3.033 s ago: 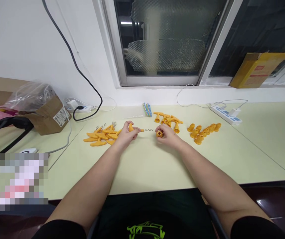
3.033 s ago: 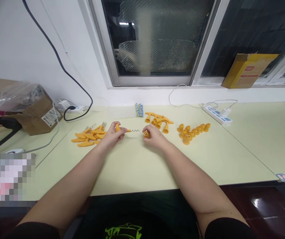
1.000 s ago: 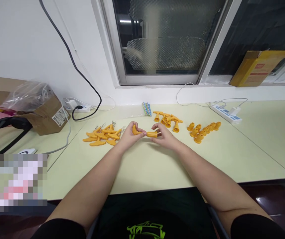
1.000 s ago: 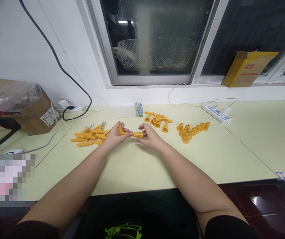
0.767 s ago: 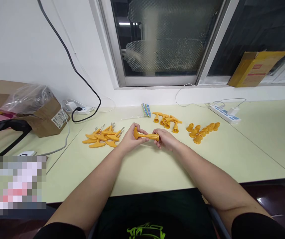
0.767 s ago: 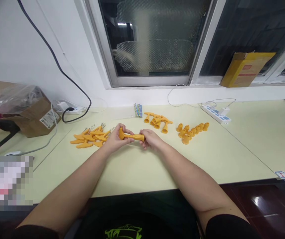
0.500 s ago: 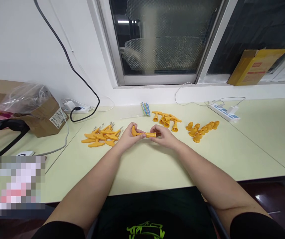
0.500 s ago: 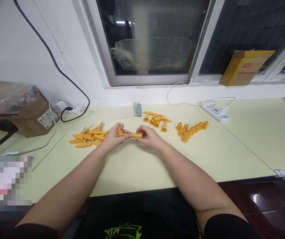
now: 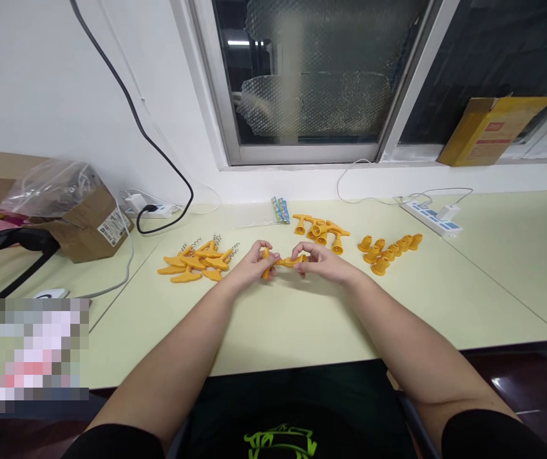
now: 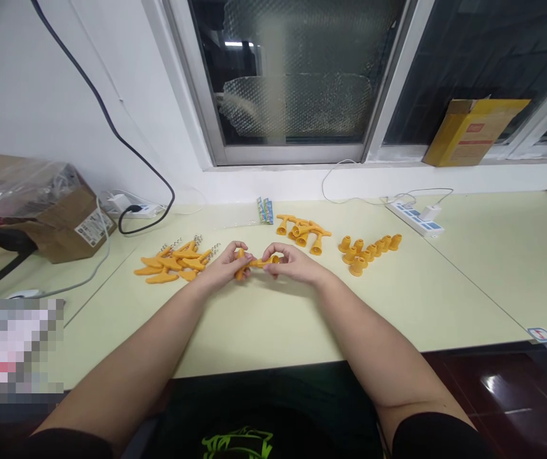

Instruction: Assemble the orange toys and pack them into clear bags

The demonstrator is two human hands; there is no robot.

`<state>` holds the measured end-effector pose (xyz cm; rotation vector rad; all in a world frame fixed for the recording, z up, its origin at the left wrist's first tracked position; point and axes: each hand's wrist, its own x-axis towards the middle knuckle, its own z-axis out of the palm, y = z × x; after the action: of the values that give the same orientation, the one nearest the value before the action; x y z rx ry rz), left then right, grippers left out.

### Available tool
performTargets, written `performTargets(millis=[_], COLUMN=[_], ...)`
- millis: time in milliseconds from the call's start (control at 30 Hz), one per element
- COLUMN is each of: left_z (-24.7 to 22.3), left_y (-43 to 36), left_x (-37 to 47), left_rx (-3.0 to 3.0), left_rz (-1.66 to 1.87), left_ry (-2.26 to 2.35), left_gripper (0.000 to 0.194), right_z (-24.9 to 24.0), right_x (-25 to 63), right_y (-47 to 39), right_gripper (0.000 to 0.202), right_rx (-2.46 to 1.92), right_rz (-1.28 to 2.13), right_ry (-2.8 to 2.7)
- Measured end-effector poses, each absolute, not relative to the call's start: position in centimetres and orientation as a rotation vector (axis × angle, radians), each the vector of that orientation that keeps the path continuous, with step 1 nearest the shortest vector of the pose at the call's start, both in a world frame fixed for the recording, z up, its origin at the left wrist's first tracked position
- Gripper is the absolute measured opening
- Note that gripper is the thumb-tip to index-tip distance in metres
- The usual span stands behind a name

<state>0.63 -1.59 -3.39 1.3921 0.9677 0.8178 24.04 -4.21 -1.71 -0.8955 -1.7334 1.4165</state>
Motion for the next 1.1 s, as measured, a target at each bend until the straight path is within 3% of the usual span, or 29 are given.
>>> performTargets(millis=[100, 233, 333, 500, 800, 1100], left_z=[-3.6, -3.4, -3.2, -3.0, -3.5, -3.4], left_y=[-0.9, 0.2, 0.9, 1.5, 2.0, 2.5], left_x=[0.3, -1.5, -3.3, -5.3, -6.3, -6.5], left_rx=[1.416, 1.795, 2.036, 1.977, 1.973, 1.931], left_rz=[0.972, 1.102, 0.988, 0.682, 0.54, 0.509], left_ry=[1.029, 1.384, 1.753, 2.139, 2.18, 2.241], left_gripper=[0.048, 0.031, 0.021, 0.032, 0.03, 0.025], right_z=[-1.5, -1.1, -1.0, -1.7, -2.9, -0.5], right_x=[25.0, 26.4, 27.0, 26.4, 25.1, 31.1], right_y=[-3.6, -3.0, -3.0, -3.7, -3.4, -2.6], right_gripper=[0.032, 0.036, 0.039, 0.037, 0.01, 0.02], right_rx=[-0.906, -1.012, -1.097, -1.264, -1.612, -1.949], right_rz=[1.354, 1.156, 1.218, 1.27, 0.76, 0.325], right_ry=[-1.529, -1.361, -1.417, -1.722, -2.052, -1.627])
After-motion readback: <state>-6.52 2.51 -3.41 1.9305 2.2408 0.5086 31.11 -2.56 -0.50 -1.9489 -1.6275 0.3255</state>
